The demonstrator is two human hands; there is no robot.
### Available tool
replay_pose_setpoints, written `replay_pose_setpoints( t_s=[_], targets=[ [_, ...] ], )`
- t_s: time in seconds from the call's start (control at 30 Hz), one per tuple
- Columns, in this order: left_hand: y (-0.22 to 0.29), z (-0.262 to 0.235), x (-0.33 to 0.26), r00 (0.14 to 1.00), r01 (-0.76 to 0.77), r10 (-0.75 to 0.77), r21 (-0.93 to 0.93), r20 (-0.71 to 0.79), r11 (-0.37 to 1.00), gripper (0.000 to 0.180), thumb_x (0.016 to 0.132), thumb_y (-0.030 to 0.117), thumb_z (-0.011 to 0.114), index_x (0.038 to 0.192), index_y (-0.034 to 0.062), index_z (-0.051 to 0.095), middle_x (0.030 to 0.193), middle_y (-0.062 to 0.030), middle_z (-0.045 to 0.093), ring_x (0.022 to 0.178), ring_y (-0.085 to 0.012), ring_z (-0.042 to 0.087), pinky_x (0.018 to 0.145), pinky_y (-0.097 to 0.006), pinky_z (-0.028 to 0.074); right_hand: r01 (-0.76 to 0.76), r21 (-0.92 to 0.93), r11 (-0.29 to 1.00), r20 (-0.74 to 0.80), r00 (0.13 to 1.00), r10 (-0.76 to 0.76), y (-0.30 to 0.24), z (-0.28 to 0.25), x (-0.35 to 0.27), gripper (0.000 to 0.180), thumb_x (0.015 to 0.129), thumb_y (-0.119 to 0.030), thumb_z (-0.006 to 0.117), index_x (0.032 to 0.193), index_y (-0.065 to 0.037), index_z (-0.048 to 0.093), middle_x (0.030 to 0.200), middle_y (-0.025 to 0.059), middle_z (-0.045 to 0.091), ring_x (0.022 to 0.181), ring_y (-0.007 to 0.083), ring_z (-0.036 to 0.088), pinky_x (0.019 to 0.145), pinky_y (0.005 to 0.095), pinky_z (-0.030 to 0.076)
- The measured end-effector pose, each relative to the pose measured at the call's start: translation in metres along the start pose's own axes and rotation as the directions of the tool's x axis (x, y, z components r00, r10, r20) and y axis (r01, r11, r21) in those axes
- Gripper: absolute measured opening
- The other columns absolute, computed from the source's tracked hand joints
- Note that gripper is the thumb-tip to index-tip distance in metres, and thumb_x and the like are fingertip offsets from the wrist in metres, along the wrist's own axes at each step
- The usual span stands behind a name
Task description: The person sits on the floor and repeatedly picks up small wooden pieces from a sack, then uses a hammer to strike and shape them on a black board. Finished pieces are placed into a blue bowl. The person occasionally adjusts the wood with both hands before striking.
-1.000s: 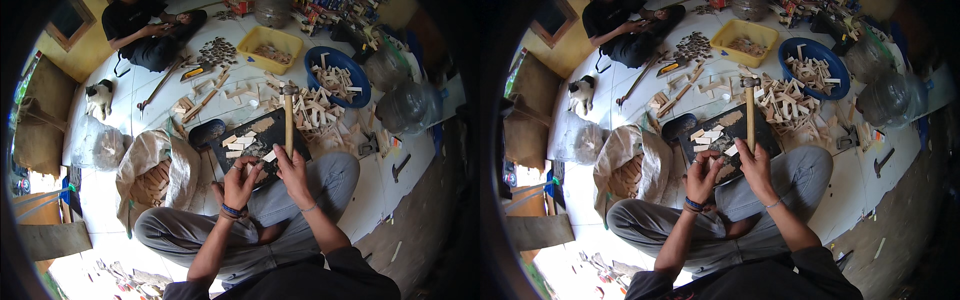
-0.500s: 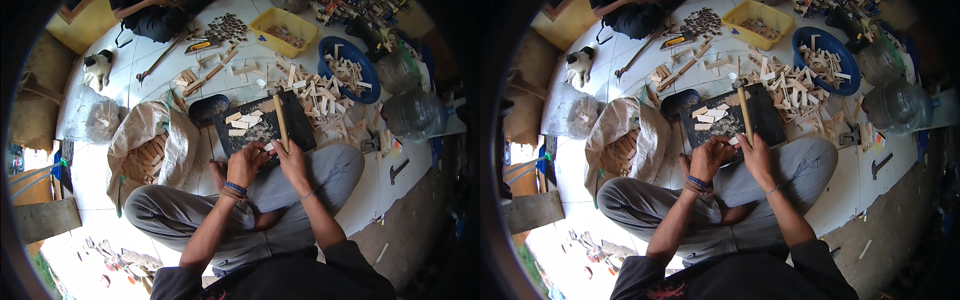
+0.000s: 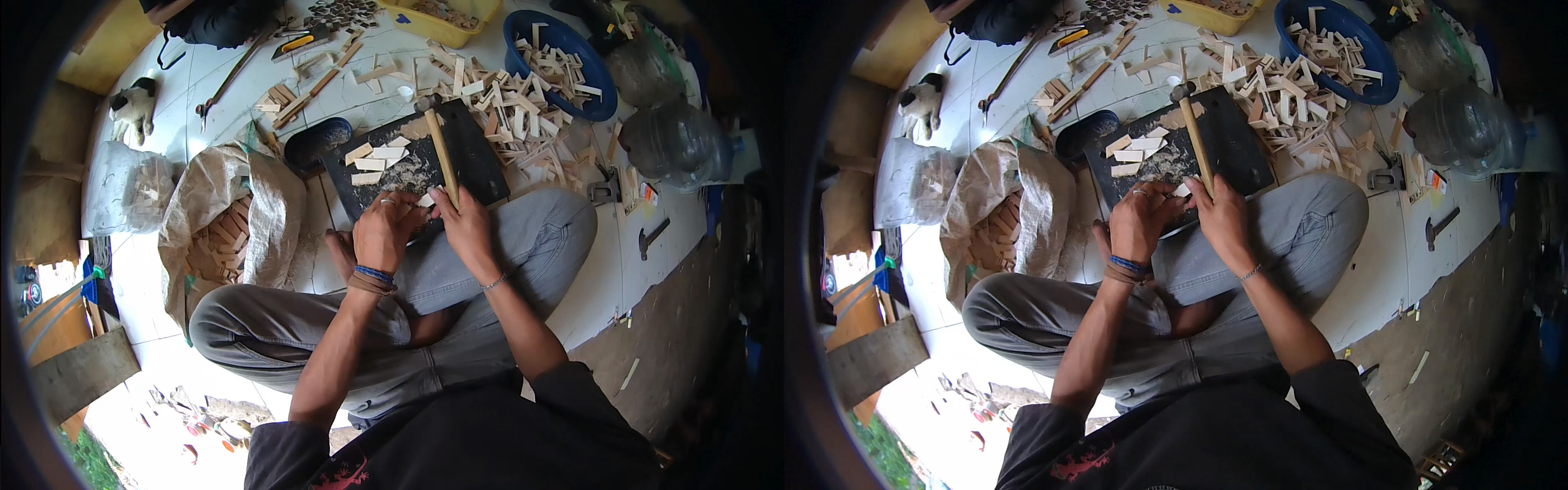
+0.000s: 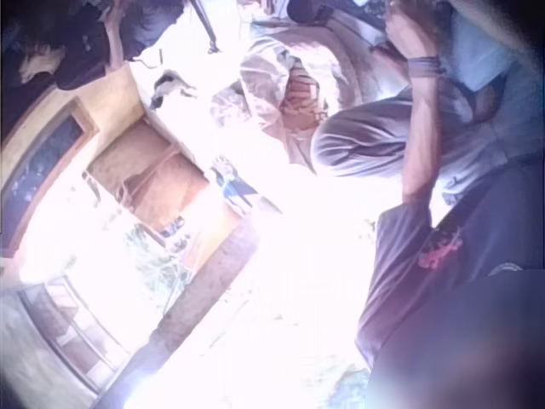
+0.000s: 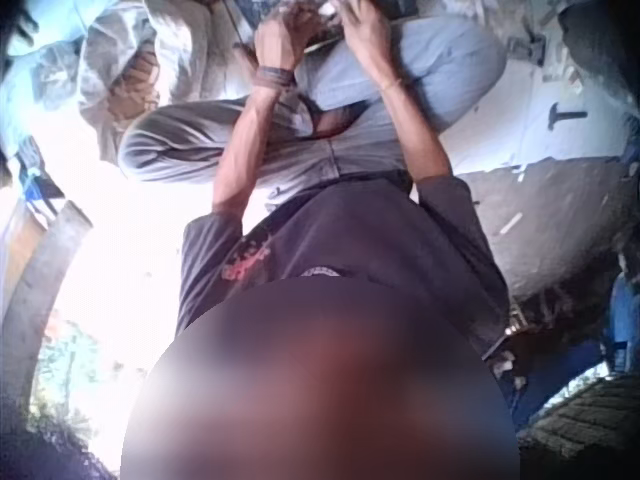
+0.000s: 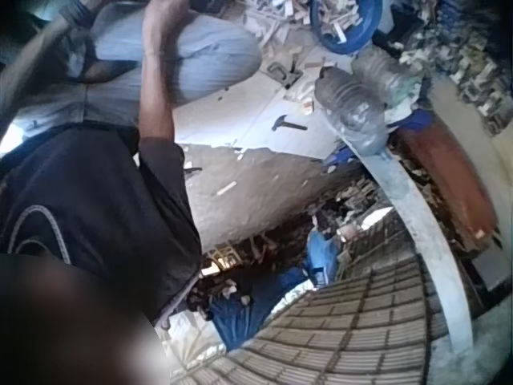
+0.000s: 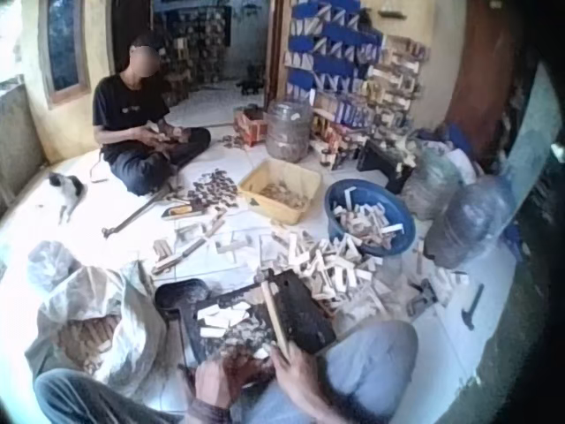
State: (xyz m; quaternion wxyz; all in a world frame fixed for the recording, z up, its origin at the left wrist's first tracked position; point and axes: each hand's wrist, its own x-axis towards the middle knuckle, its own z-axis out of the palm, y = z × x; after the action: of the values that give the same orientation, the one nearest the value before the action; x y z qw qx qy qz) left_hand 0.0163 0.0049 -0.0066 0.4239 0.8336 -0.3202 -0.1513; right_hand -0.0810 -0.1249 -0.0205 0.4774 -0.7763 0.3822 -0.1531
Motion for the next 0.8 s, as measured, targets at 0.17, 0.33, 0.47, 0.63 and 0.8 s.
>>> replay_pose_setpoints(
  t_s=[0.17,0.33,0.47,0.63,0.8],
  targets=[
    [-0.0037,0.0024,0.0007,0.999,0.042,-0.042,-0.084,0.005,0.996,0.025,0.089,0.030,0.078,0.103,0.0104,0.073,0.090,-0.0145,0.075,0.083,-0.0338,0.073,0.071,-0.043,0.055,0.032,-0.046,0.998,-0.050,0.998,-0.034,-0.0012,0.0048,-0.0026,0.040,0.103,-0.040,0.064,0.091,-0.002,0.067,0.073,0.0126,0.071,0.071,0.0342,0.071,0.064,0.0437,0.052],
    [-0.0025,0.0022,-0.0002,0.999,-0.035,0.034,-0.017,-0.036,0.999,0.022,0.091,0.027,0.076,0.106,0.0107,0.072,0.095,-0.0128,0.075,0.083,-0.0333,0.073,0.071,-0.042,0.055,0.043,-0.048,0.998,-0.060,0.997,-0.046,-0.0009,0.0059,-0.0002,0.040,0.103,-0.040,0.064,0.091,-0.002,0.067,0.071,0.0130,0.070,0.069,0.0347,0.071,0.062,0.0446,0.052],
    [-0.0015,0.0022,0.0015,0.991,-0.117,0.119,0.027,-0.068,0.993,0.021,0.091,0.025,0.075,0.107,0.0113,0.072,0.101,-0.0106,0.075,0.084,-0.0335,0.073,0.070,-0.043,0.055,0.025,-0.032,0.999,-0.068,0.997,-0.027,-0.0025,0.0069,0.0006,0.039,0.103,-0.039,0.064,0.089,-0.002,0.066,0.070,0.0131,0.070,0.067,0.0341,0.071,0.060,0.0445,0.052],
    [-0.0062,0.0036,0.0019,0.991,-0.115,0.116,0.018,-0.064,0.993,0.018,0.093,0.025,0.074,0.105,0.0126,0.072,0.099,-0.0098,0.074,0.083,-0.0340,0.073,0.069,-0.044,0.055,0.033,-0.060,0.998,-0.084,0.996,-0.038,-0.0052,0.0084,0.0001,0.039,0.103,-0.039,0.064,0.089,-0.003,0.066,0.070,0.0133,0.070,0.065,0.0337,0.070,0.059,0.0452,0.052],
    [-0.0094,0.0073,0.0033,0.975,-0.183,0.194,0.102,-0.108,0.978,0.013,0.093,0.022,0.072,0.103,0.0136,0.072,0.100,-0.0085,0.074,0.083,-0.0335,0.073,0.070,-0.043,0.056,0.029,-0.069,0.997,-0.087,0.996,-0.035,-0.0046,0.0098,0.0027,0.039,0.102,-0.038,0.064,0.087,-0.003,0.064,0.068,0.0158,0.068,0.065,0.0372,0.070,0.059,0.0477,0.053]
  ],
)
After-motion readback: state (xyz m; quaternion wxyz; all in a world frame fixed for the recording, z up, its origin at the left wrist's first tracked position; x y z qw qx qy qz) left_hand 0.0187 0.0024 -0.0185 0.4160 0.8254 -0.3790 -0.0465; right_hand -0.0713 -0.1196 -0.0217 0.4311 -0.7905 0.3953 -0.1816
